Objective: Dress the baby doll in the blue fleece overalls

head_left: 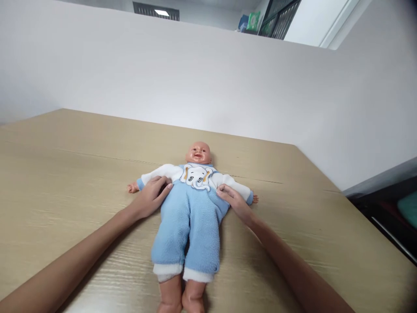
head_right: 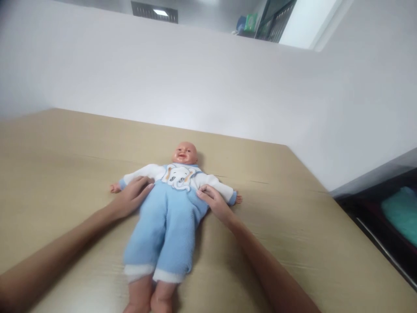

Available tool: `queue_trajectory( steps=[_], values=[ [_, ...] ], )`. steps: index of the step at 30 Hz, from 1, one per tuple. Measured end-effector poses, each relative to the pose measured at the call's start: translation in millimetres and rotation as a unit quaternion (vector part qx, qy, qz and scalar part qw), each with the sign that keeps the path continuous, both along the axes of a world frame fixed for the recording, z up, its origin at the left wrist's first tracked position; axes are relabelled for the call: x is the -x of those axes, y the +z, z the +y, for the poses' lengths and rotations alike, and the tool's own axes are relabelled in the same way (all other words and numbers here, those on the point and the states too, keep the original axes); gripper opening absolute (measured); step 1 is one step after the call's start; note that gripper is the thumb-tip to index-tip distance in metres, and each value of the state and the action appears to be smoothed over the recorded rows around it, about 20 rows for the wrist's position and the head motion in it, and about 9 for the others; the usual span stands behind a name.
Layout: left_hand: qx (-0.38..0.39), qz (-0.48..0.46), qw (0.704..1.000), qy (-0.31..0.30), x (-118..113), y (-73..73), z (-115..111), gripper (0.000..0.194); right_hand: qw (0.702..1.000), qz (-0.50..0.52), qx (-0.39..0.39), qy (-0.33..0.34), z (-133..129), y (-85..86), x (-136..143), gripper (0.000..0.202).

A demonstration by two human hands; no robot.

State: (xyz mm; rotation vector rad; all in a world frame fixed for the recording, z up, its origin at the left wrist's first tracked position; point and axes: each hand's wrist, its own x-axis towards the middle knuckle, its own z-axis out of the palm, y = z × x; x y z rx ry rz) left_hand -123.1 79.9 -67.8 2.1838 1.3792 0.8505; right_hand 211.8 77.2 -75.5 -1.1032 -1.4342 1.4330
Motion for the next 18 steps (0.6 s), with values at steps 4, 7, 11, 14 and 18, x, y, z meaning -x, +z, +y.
queue_trajectory(
  steps=[4, 7, 11, 14, 18],
  values=[
    [0.084, -0.099, 0.991, -0.012, -5.2, 7.5, -3.2, 0.040, 0.998, 0.050, 0.022, -0.018, 0.2, -6.9, 1.2, 0.047],
    [0.136, -0.156, 0.978, -0.011, -8.1, 8.0, -3.6, 0.041, 0.996, 0.057, -0.008, -0.065, -2.6, -8.0, 3.8, 0.044],
    [0.121, -0.174, 0.977, 0.003, -9.2, 5.0, -1.9, 0.036, 0.987, -0.014, -0.089, -0.131, -7.4, -6.8, 6.8, 0.039],
    [0.069, -0.159, 0.985, 0.024, -9.6, 4.3, -0.1, 0.028, 0.955, -0.153, -0.177, -0.183, -14.8, -5.8, -0.7, 0.034],
    [-0.022, -0.115, 0.992, 0.055, -18.6, 13.9, 1.3, 0.023, 0.847, -0.360, -0.320, -0.226, -22.9, -10.8, -35.0, 0.023]
  ],
)
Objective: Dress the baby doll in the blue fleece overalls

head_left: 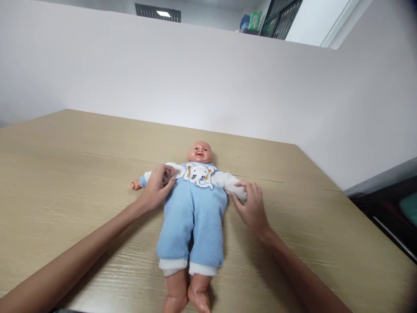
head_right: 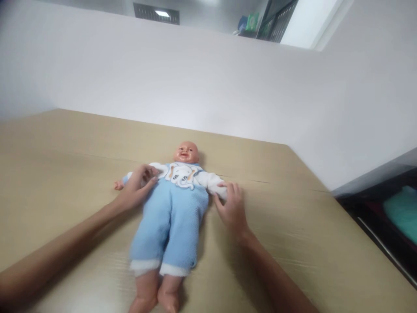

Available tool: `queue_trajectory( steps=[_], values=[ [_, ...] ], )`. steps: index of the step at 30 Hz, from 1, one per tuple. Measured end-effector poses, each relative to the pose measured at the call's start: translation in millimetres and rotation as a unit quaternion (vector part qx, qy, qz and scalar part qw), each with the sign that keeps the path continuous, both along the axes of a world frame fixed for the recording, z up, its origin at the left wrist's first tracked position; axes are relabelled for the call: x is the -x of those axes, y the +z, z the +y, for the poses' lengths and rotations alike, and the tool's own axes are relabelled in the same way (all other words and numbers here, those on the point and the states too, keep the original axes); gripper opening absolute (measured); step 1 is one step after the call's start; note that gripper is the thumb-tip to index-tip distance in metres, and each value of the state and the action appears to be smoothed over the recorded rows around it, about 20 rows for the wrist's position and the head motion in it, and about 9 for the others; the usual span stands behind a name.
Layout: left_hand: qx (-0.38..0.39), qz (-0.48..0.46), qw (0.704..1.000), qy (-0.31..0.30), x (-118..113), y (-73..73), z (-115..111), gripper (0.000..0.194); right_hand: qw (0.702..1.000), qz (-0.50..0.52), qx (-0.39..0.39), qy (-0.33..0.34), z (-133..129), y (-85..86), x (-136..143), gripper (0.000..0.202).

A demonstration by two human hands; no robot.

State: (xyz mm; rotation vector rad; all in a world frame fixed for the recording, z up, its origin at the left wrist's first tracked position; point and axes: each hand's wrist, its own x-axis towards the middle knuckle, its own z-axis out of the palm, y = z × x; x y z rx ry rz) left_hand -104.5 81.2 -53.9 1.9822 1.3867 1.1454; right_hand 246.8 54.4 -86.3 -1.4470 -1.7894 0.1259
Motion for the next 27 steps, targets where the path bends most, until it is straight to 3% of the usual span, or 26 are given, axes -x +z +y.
queue_trajectory(
  steps=[3, 5, 8, 11, 14, 17, 22, 25, 27],
  values=[
    [-0.086, 0.050, 0.994, -0.036, -21.6, 18.3, 1.3, 0.018, 0.995, -0.095, -0.037, -0.013, 1.5, -9.4, -34.8, 0.039],
    [-0.123, 0.076, 0.985, -0.093, -44.1, 31.9, 5.4, 0.016, 0.995, -0.098, -0.021, 0.007, 5.7, -14.3, -53.5, 0.050],
    [-0.141, 0.120, 0.963, -0.198, -84.7, 44.0, 21.0, 0.020, 0.998, -0.057, 0.012, 0.025, 10.3, -13.5, -65.7, 0.043],
    [-0.151, 0.185, 0.935, -0.263, -122.9, 40.2, 44.0, 0.044, 0.999, 0.036, 0.019, 0.007, 4.7, -3.9, -55.5, 0.042],
    [-0.135, 0.256, 0.921, -0.262, -146.0, 28.0, 60.1, 0.064, 0.977, 0.208, 0.037, 0.018, -10.1, 5.2, -31.1, 0.057],
    [-0.127, 0.282, 0.919, -0.245, -149.6, 19.3, 62.4, 0.055, 0.943, 0.322, 0.070, 0.053, -22.4, 6.3, -10.5, 0.071],
    [-0.129, 0.198, 0.942, -0.239, -132.4, 18.3, 56.1, 0.041, 0.909, 0.383, 0.138, 0.090, -23.0, -1.8, -10.0, 0.093],
    [-0.118, 0.116, 0.959, -0.232, -124.3, 19.9, 54.9, 0.033, 0.927, 0.302, 0.198, 0.103, -20.8, -6.8, -12.9, 0.071],
    [-0.102, 0.049, 0.967, -0.228, -120.9, 20.2, 54.3, 0.031, 0.944, 0.221, 0.198, 0.145, -21.2, -8.9, -8.0, 0.055]
  ],
)
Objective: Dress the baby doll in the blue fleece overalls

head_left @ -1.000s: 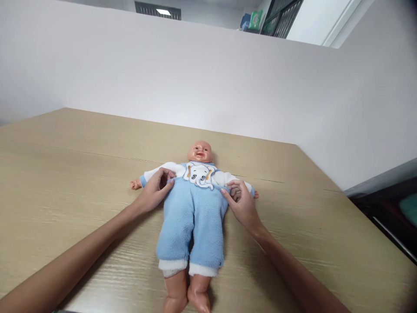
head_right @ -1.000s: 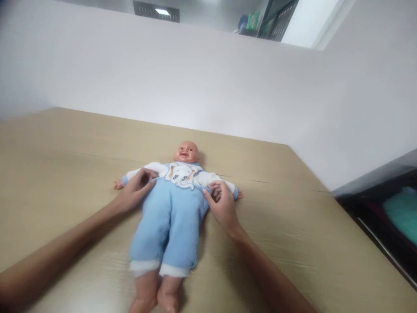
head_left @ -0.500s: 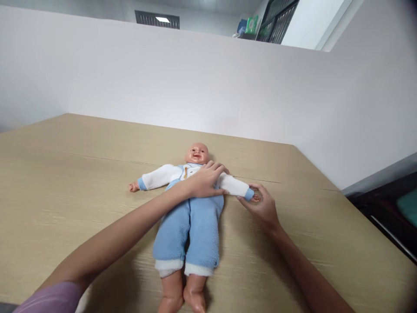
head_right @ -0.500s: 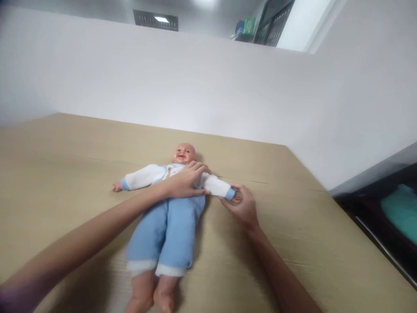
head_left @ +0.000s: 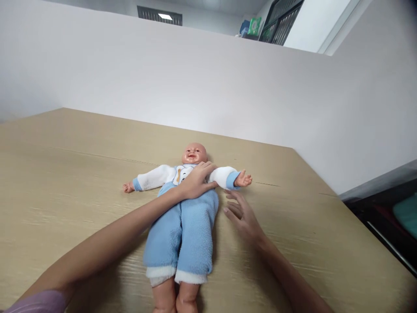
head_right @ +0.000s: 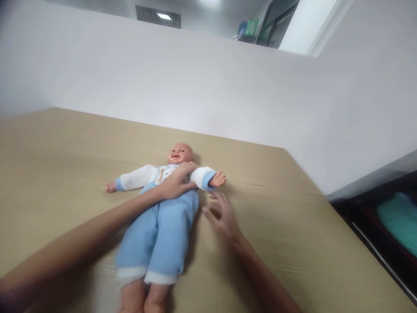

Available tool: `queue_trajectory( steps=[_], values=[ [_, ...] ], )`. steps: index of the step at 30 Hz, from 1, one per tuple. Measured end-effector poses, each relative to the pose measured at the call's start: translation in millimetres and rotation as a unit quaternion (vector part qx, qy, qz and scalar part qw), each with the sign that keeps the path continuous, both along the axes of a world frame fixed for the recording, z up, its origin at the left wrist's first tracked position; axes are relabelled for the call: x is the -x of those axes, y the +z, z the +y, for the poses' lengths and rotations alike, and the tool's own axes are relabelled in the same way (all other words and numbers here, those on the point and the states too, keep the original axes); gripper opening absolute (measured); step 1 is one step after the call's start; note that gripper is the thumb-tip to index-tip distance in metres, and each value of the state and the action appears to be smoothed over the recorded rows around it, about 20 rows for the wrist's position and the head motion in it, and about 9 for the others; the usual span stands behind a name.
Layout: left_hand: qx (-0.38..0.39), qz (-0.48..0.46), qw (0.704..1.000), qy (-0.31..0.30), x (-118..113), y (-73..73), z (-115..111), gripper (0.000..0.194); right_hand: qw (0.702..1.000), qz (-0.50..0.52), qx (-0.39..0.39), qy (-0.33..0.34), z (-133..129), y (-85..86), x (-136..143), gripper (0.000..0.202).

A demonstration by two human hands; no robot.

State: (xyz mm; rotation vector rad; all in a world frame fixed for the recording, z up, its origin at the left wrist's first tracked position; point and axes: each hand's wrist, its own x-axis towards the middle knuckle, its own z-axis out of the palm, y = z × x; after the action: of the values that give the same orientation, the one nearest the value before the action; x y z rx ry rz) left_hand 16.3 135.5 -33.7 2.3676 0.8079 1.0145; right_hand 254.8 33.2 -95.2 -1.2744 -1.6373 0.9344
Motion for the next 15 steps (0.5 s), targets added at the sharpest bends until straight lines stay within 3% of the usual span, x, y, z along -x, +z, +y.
queue_trajectory(
  steps=[2, 5, 8, 12, 15],
  values=[
    [0.040, -0.063, 0.997, 0.003, 3.4, -0.1, -0.9, 0.032, 0.998, -0.035, -0.033, 0.050, -0.6, -0.6, 10.5, 0.044],
    [0.094, -0.142, 0.985, 0.027, 9.9, -0.4, -1.7, 0.036, 0.995, 0.032, 0.013, 0.089, 2.5, 2.1, 31.5, 0.037],
    [0.146, -0.220, 0.963, 0.046, 18.5, -1.4, 0.3, 0.043, 0.982, 0.149, 0.082, 0.080, 14.5, 7.6, 54.8, 0.031],
    [0.206, -0.326, 0.919, 0.081, 35.7, -4.8, 7.7, 0.053, 0.950, 0.284, 0.119, 0.053, 37.3, 9.9, 89.7, 0.032],
    [0.242, -0.399, 0.878, 0.107, 52.1, -8.2, 14.9, 0.055, 0.944, 0.296, 0.134, 0.051, 47.6, 6.0, 113.9, 0.039]
  ],
)
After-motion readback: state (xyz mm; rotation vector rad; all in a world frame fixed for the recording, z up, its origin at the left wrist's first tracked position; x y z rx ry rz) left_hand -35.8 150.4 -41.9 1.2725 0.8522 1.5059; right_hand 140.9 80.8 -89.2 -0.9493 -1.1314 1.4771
